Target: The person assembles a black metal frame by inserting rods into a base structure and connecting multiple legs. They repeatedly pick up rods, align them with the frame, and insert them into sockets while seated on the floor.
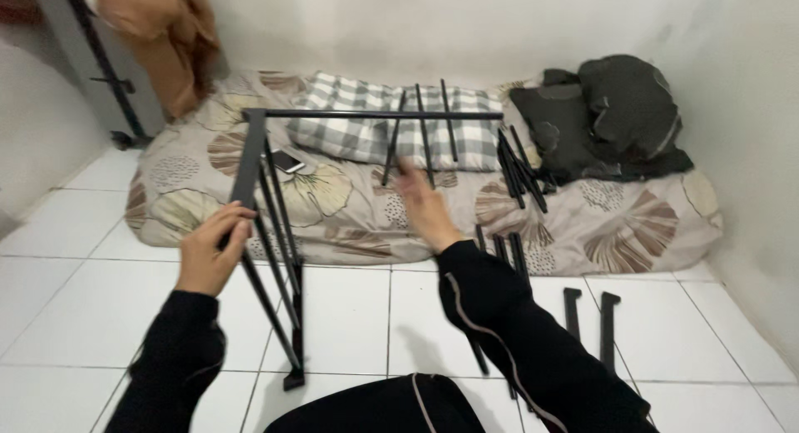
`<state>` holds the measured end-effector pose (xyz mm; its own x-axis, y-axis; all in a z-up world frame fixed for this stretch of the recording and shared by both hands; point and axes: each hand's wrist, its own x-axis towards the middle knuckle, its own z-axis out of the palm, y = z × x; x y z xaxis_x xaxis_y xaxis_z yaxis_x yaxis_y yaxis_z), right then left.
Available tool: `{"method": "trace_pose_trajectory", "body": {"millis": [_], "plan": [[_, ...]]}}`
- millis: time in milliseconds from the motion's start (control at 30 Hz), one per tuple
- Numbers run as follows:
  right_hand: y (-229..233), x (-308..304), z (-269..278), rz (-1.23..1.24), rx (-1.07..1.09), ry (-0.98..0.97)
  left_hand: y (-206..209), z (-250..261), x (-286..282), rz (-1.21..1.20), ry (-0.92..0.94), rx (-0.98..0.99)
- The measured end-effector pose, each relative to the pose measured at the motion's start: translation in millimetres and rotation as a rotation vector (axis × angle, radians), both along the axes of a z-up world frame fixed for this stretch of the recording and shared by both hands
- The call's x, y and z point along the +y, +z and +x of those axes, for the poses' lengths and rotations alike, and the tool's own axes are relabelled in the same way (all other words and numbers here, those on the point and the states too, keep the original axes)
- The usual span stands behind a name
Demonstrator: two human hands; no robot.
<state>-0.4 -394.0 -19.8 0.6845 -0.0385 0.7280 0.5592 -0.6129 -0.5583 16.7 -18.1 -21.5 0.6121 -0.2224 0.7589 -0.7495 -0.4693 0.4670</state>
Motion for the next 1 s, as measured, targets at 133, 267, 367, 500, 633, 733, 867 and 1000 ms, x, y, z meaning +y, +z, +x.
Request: {"method": "trace_pose_trajectory", "body": {"millis": [133, 267, 367, 500, 633, 733, 867, 1000], "plan": [[-24.1, -92.5, -14.9, 0.587, 0.4, -0.206, 10.2, -12.5, 2.7, 0.004, 0.031, 0.028], [-74.7, -143.1, -23.4, 0.628, 0.176, -0.213, 14.6, -23.2, 7.3, 0.02, 0.112, 0.081], [-136.1, -156.9, -22.5, 0.528, 0.134, -0.3, 17.3, -26.7, 12.9, 0.044, 0.159, 0.109], [-224.0, -169.3, -9.4, 0.428, 0.214, -0.469, 12.0, -23.5, 26.5, 0.061, 0.24, 0.191], [-298.1, -162.7, -29.2, 0.124, 0.501, -0.556, -9.7, -14.7, 40.2, 0.1, 0.262, 0.226], [-324.2, -152.8, -46.9, 0.269, 0.945, -0.619, -25.9, -2.5, 54.9, 0.121, 0.275, 0.299], [-340.6, -157.2, -58.9, 0.134, 1.166, -0.795, -46.7, 26.5, 69.7, 0.162, 0.122, 0.005], [-360.4, -159.6, -63.0, 0.062, 1.294, -0.829, -59.5, 48.7, 77.4, 0.178, 0.156, 0.098]]}}
